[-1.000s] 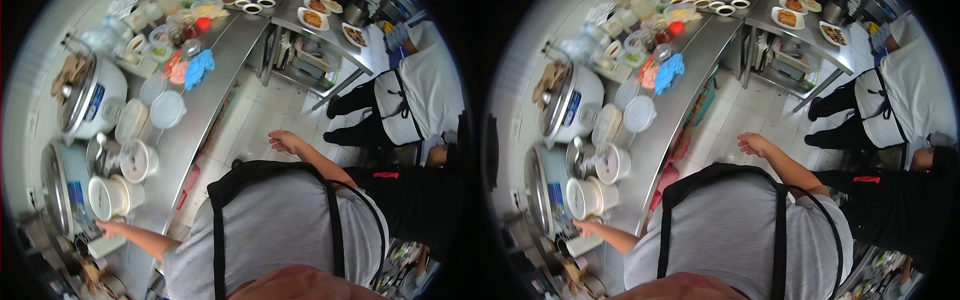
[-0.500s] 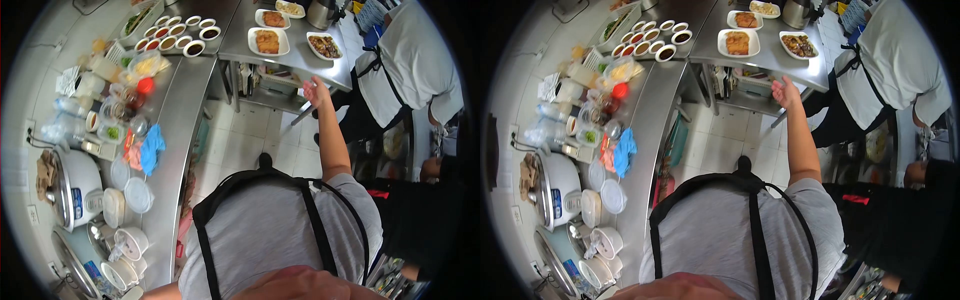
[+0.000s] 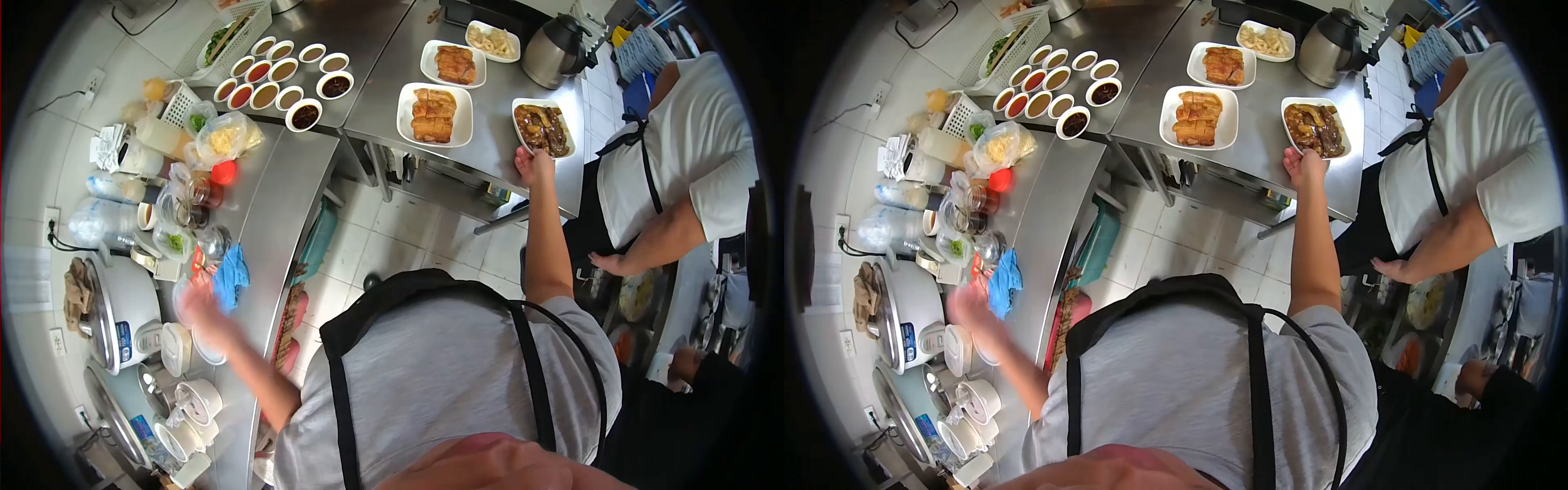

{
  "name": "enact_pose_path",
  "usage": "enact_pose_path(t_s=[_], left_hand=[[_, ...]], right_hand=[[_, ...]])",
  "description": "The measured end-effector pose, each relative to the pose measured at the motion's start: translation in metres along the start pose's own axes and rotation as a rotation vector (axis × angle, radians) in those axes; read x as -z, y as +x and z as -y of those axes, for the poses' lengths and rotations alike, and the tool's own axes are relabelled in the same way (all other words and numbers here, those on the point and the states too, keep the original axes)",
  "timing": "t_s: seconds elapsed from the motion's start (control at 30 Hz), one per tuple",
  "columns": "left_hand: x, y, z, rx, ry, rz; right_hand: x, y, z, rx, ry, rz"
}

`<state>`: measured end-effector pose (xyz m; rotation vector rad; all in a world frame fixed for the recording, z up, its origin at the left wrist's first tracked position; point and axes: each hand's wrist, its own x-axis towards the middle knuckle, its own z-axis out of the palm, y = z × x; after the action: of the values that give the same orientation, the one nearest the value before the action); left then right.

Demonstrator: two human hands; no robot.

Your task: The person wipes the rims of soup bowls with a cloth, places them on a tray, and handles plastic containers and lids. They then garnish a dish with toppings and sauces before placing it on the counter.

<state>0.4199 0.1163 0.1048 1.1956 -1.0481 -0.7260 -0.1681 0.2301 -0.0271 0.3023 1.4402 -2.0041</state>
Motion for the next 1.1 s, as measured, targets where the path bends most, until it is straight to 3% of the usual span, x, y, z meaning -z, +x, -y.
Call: enact_pose_path(t_s=[0.03, 0.07, 0.1, 0.13, 0.3, 0.43, 0.7, 0.93, 1.1], left_hand=[[-0.051, -0.018, 0.003, 0.128, 0.033, 0.270], [-0.098, -0.033, 0.021, 0.448, -0.165, 0.506], [-0.137, -0.052, 0.028, 0.590, -0.346, 0.739], [-0.171, -0.061, 0.053, 0.726, -0.276, 0.924], [-0.309, -0.094, 0.108, 1.362, -0.596, 1.237], [-0.356, -0.103, 0.102, 1.356, -0.531, 1.207], [-0.382, -0.105, 0.102, 1.341, -0.391, 1.115], [-0.376, -0.094, 0.095, 1.244, -0.309, 1.133], [-0.372, -0.094, 0.084, 1.197, -0.339, 1.014]], right_hand=[[0.000, -0.003, 0.000, 0.001, -0.003, -0.007], [0.000, -0.006, 0.001, 0.005, -0.005, -0.017], [0.000, -0.007, 0.002, 0.012, -0.009, -0.028], [0.000, -0.008, 0.004, 0.012, -0.016, -0.039], [0.008, -0.014, 0.010, -0.002, -0.006, -0.086], [0.015, -0.022, 0.016, 0.000, 0.003, -0.081], [0.020, -0.038, 0.027, 0.123, -0.164, -0.099], [0.000, -0.042, 0.070, 0.056, -0.269, 0.071], [-0.038, -0.035, 0.104, 0.045, -0.333, 0.244]])
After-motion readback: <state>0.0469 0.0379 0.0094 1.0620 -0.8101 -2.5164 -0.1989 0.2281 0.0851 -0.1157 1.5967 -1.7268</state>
